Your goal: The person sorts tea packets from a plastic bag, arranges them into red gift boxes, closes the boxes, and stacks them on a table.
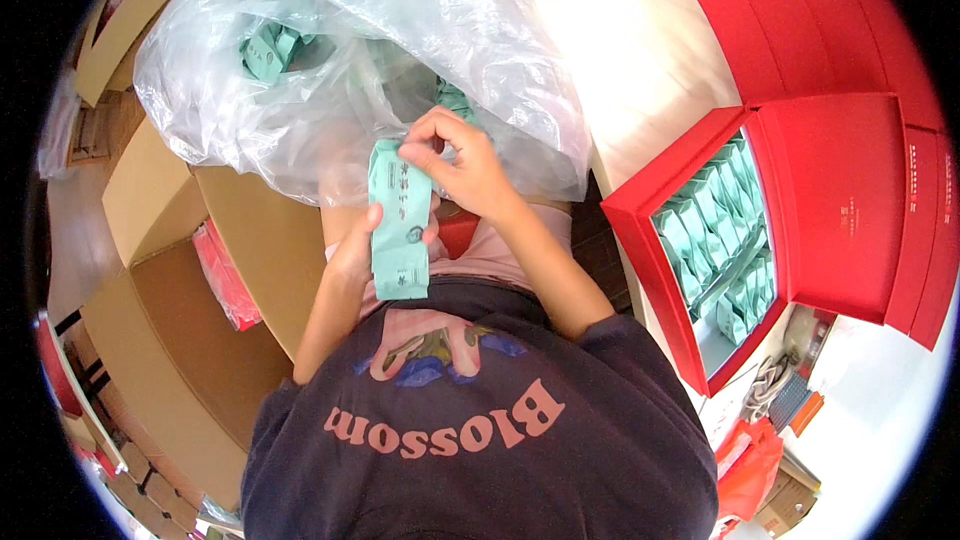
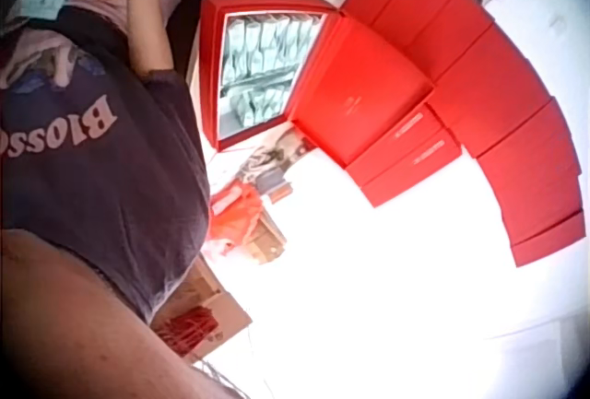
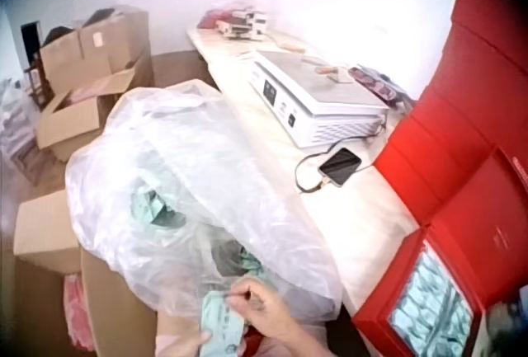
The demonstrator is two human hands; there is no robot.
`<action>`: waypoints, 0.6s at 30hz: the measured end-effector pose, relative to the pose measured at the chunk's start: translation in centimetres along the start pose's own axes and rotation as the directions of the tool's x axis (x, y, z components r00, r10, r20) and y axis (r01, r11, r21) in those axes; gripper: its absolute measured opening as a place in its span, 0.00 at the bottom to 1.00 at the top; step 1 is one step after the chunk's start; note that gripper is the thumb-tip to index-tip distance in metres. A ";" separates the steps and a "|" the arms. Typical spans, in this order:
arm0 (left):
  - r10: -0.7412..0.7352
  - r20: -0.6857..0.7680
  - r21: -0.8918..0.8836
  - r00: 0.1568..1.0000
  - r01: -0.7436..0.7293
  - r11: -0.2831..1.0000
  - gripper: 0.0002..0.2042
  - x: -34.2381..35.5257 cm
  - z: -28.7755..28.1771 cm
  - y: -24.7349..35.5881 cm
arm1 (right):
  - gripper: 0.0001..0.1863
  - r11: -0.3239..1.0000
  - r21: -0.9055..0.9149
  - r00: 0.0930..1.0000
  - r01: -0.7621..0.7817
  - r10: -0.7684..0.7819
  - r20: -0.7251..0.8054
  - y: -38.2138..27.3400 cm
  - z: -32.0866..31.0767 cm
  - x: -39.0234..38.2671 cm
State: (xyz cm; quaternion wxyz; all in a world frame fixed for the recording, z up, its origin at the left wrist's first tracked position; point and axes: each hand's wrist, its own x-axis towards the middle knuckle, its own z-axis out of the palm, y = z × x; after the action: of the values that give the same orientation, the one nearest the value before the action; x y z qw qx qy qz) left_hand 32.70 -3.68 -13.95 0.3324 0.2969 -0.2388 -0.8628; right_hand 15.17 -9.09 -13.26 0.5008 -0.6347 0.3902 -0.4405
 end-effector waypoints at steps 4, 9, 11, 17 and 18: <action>0.028 0.101 -0.133 0.994 -0.015 0.991 0.43 0.0 -0.7 -0.8 | 0.10 0.984 0.114 0.991 -0.133 0.136 -0.014 -0.4 -0.7 -0.2; 0.025 -0.062 0.047 0.998 -0.022 0.999 0.36 0.5 -0.9 0.0 | 0.17 0.999 -0.018 0.994 0.027 -0.029 -0.110 -2.3 0.1 -0.5; 0.087 -0.115 0.347 0.990 -0.042 0.937 0.36 0.9 -0.7 0.4 | 0.22 0.985 -0.163 0.998 0.048 -0.054 -0.036 -2.8 0.1 -1.0; 0.439 -0.139 0.647 0.888 -0.254 0.719 0.45 1.0 2.3 0.8 | 0.28 0.924 -0.369 0.995 0.102 -0.097 0.033 -3.5 -0.2 -1.3; 0.450 -0.135 0.651 0.883 -0.263 0.712 0.46 1.0 2.2 0.7 | 0.28 0.919 -0.380 0.994 0.110 -0.104 0.037 -3.5 -0.3 -1.4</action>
State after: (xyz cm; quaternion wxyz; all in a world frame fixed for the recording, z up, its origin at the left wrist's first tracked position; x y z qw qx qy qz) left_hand 30.90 -4.38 -12.32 0.4097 0.4564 -0.5092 -0.6037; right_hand 14.68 -7.17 -10.05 0.3462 -0.7437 0.4291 -0.3780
